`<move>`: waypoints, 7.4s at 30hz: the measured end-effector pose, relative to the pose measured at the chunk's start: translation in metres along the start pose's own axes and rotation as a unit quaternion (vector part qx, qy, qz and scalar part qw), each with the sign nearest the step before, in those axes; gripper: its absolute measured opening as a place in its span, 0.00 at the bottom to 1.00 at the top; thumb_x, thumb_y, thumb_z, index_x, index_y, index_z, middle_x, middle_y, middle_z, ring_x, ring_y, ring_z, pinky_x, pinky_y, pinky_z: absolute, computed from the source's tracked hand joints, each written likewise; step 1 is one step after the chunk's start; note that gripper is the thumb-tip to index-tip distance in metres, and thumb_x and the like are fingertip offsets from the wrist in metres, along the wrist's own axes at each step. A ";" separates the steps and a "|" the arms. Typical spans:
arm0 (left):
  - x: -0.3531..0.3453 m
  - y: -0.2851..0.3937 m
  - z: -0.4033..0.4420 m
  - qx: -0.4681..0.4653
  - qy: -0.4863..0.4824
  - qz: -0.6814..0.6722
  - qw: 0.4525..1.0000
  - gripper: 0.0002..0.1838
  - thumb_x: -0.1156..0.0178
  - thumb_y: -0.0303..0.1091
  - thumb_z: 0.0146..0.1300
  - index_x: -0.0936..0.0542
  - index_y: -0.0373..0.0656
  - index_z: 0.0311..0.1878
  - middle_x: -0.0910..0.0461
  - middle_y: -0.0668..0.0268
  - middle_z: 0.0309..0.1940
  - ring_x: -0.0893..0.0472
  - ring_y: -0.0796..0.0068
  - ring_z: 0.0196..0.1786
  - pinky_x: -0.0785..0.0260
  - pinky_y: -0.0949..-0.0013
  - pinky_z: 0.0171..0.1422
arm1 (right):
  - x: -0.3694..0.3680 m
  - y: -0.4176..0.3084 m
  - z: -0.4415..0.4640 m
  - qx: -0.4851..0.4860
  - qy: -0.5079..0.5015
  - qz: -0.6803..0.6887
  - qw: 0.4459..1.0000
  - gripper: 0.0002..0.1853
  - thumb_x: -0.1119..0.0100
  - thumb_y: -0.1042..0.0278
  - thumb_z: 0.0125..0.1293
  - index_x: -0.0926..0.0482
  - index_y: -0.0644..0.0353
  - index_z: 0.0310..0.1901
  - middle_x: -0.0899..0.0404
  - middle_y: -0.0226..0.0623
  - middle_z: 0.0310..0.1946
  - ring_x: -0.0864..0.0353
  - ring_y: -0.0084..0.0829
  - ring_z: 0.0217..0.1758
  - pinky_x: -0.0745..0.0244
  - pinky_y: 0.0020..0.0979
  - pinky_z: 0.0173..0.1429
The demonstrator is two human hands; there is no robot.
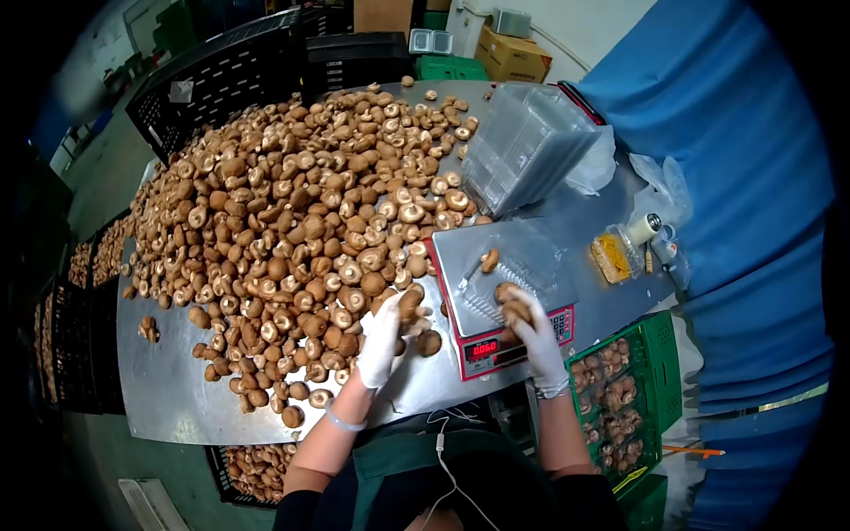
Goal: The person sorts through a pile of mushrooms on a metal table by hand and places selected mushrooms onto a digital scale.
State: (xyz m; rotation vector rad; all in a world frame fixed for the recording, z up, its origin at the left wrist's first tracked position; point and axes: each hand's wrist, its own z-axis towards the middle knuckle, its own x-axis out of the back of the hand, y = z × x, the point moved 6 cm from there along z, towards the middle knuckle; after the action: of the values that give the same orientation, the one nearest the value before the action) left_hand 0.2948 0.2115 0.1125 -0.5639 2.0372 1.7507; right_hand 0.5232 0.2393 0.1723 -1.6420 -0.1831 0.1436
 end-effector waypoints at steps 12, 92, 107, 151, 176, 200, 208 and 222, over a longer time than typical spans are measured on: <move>-0.100 -0.020 -0.001 -0.267 -0.069 0.613 0.740 0.20 0.44 0.40 0.62 0.26 0.42 0.55 0.29 0.54 0.58 0.35 0.50 0.65 0.40 0.55 0.65 | 0.053 -0.018 0.035 0.253 0.050 -0.400 0.879 0.20 0.43 0.77 0.57 0.27 0.63 0.53 0.28 0.46 0.54 0.29 0.42 0.58 0.36 0.37 0.63; 0.268 0.040 -0.256 -0.090 0.231 -0.225 0.942 0.18 0.57 0.42 0.71 0.25 0.36 0.48 0.21 0.55 0.45 0.19 0.64 0.43 0.26 0.60 0.51 | -0.311 0.126 0.056 0.158 -0.210 -0.295 0.919 0.19 0.49 0.63 0.66 0.28 0.59 0.57 0.26 0.43 0.54 0.28 0.41 0.57 0.30 0.35 0.55; 0.220 0.072 -0.225 -0.158 0.212 0.012 0.964 0.29 0.61 0.50 0.73 0.35 0.35 0.64 0.27 0.60 0.55 0.29 0.72 0.59 0.41 0.66 0.66 | -0.362 0.108 -0.074 -0.229 -0.496 0.138 0.826 0.30 0.51 0.57 0.70 0.46 0.53 0.70 0.37 0.38 0.65 0.30 0.32 0.62 0.24 0.29 0.52; 0.220 0.072 -0.076 -0.161 0.283 0.730 0.600 0.21 0.35 0.39 0.49 0.24 0.46 0.47 0.24 0.63 0.46 0.30 0.60 0.55 0.43 0.55 0.61 | -0.252 0.109 0.036 0.324 -0.281 -0.473 0.770 0.30 0.41 0.46 0.56 0.30 0.43 0.61 0.31 0.37 0.56 0.34 0.41 0.60 0.29 0.41 0.51; 0.271 0.105 0.108 -0.080 0.229 0.503 0.829 0.36 0.43 0.49 0.62 0.41 0.40 0.68 0.33 0.46 0.59 0.33 0.52 0.63 0.43 0.63 0.68 | -0.269 0.144 0.358 0.036 -0.205 -0.145 0.967 0.25 0.51 0.54 0.69 0.36 0.54 0.64 0.34 0.45 0.63 0.38 0.37 0.68 0.43 0.32 0.68; 0.229 0.102 -0.059 -0.130 0.252 0.655 0.701 0.28 0.43 0.51 0.60 0.29 0.46 0.60 0.25 0.55 0.53 0.29 0.55 0.58 0.46 0.54 0.67 | -0.324 0.051 0.145 0.166 -0.350 -0.247 0.888 0.31 0.42 0.57 0.61 0.36 0.47 0.66 0.40 0.40 0.68 0.41 0.40 0.70 0.42 0.39 0.70; 0.208 0.056 -0.136 -0.107 0.193 0.731 0.646 0.25 0.41 0.46 0.57 0.26 0.48 0.56 0.27 0.60 0.56 0.33 0.58 0.63 0.52 0.48 0.70 | -0.318 0.076 0.019 0.418 -0.306 -0.395 0.758 0.22 0.39 0.58 0.55 0.25 0.47 0.54 0.33 0.39 0.59 0.34 0.44 0.61 0.34 0.41 0.58; 0.220 0.046 -0.162 -0.201 0.201 0.640 0.714 0.13 0.41 0.39 0.58 0.19 0.44 0.43 0.21 0.60 0.46 0.24 0.58 0.53 0.31 0.59 0.58 | -0.303 0.055 0.044 0.316 -0.237 -0.291 0.872 0.12 0.35 0.64 0.55 0.18 0.59 0.39 0.21 0.42 0.44 0.25 0.42 0.51 0.30 0.37 0.57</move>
State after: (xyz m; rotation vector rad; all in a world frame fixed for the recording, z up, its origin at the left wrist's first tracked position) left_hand 0.0791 0.0477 0.0550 0.7113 2.5539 3.0843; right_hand 0.2198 0.2156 0.1088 -0.8189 -0.9017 0.1230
